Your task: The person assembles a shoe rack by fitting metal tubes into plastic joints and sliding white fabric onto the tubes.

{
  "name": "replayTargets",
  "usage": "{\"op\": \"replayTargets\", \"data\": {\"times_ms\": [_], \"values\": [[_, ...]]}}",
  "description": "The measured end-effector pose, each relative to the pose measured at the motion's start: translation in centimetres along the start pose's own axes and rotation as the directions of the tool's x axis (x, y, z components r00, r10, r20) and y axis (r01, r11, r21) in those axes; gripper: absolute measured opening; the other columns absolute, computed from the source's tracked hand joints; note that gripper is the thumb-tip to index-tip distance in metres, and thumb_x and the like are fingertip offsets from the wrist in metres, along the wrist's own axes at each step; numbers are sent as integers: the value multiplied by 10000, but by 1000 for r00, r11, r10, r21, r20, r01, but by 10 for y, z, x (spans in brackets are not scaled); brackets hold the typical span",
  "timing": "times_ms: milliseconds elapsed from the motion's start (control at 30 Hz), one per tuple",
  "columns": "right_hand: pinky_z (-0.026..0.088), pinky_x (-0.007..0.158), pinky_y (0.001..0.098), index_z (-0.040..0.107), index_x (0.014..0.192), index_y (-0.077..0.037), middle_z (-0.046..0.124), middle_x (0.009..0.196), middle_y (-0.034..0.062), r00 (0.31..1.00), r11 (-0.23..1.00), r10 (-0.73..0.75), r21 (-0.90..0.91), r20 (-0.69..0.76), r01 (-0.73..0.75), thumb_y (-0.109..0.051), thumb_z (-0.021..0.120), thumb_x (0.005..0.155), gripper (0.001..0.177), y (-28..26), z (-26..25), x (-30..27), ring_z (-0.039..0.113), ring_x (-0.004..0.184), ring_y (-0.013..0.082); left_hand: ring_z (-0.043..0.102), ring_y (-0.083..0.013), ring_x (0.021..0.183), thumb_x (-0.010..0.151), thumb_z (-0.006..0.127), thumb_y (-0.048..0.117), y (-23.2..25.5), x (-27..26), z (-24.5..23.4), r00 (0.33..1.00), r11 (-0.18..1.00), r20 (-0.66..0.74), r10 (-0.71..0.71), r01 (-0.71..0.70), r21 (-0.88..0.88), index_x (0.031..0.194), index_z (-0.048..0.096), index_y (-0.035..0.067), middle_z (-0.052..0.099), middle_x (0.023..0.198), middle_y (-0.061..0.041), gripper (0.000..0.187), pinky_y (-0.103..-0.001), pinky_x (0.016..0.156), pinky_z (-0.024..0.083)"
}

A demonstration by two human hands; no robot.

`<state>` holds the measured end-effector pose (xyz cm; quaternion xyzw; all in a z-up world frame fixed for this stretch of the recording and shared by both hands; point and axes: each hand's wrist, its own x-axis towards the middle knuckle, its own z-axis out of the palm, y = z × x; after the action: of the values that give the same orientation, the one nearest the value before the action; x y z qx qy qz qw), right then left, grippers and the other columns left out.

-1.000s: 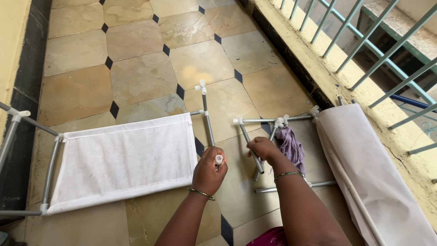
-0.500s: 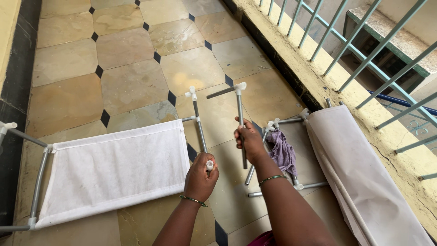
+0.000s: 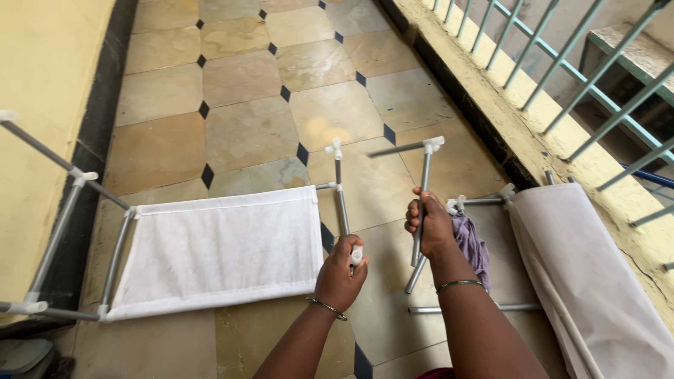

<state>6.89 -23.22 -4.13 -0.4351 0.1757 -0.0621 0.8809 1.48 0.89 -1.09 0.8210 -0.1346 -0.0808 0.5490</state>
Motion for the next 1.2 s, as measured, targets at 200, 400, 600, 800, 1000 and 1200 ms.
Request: {"op": "replayTargets", "data": {"times_ms": [200, 400, 600, 800, 1000, 1200], "values": [[350, 485, 255, 528, 1192, -107, 446, 650, -3, 967, 973, -147, -144, 210, 180, -244, 480, 1067, 192, -14, 20, -12, 387, 521, 105, 618, -220, 1133, 790, 640, -79, -21, 17, -27, 958, 991, 256, 127, -134, 10, 1415, 451, 184, 563, 1245, -84, 705, -292, 952, 510], [367, 541, 238, 674, 1284, -53, 426, 677, -47, 882, 774, -21, -551, 471, 313, -246, 590, 1036, 326, 3, 55, -36, 407, 593, 74, 618, -159, 1185, 985, 551, 134, -6, 94, -65, 998, 744, 38, -47, 61, -666, 1486, 381, 215, 598, 1407, -79, 535, -283, 940, 504], [390, 542, 274, 729, 1264, -95, 534, 636, 3, 860, 441, -104, -752, 500, 490, -306, 652, 997, 349, 2, 81, -52, 422, 585, 100, 714, -142, 975, 1014, 641, 244, 27, 111, -65, 969, 880, -205, 140, -216, -424, 1333, 588, 67, 741, 1097, -75, 369, -267, 852, 573], [483, 565, 353, 729, 1216, -153, 700, 731, 88, 666, -180, -415, -773, 620, 608, -331, 713, 943, 326, -1, 89, -58, 637, 632, 249, 717, -141, 1042, 1003, 680, 264, 9, 125, -74, 937, 782, -293, 192, -327, -531, 1286, 631, 43, 739, 1116, -88, 362, -288, 916, 577], [500, 589, 292, 708, 1204, -133, 692, 719, 62, 751, 28, -507, -862, 424, 506, -335, 693, 951, 324, 0, 59, -36, 649, 598, 166, 687, -209, 1155, 936, 676, 357, 22, 105, -161, 980, 467, -48, 195, -136, -874, 1415, 511, 156, 719, 1230, -86, 546, -379, 1013, 543], [397, 554, 250, 572, 1232, -37, 518, 742, 14, 938, 878, -271, -344, 216, 333, -181, 476, 1023, 271, -20, 58, -23, 433, 596, 95, 668, -197, 1187, 992, 677, 184, 15, 100, -124, 979, 745, 159, 126, 12, -667, 1329, 560, 157, 694, 1276, -133, 358, -365, 966, 510]]}}
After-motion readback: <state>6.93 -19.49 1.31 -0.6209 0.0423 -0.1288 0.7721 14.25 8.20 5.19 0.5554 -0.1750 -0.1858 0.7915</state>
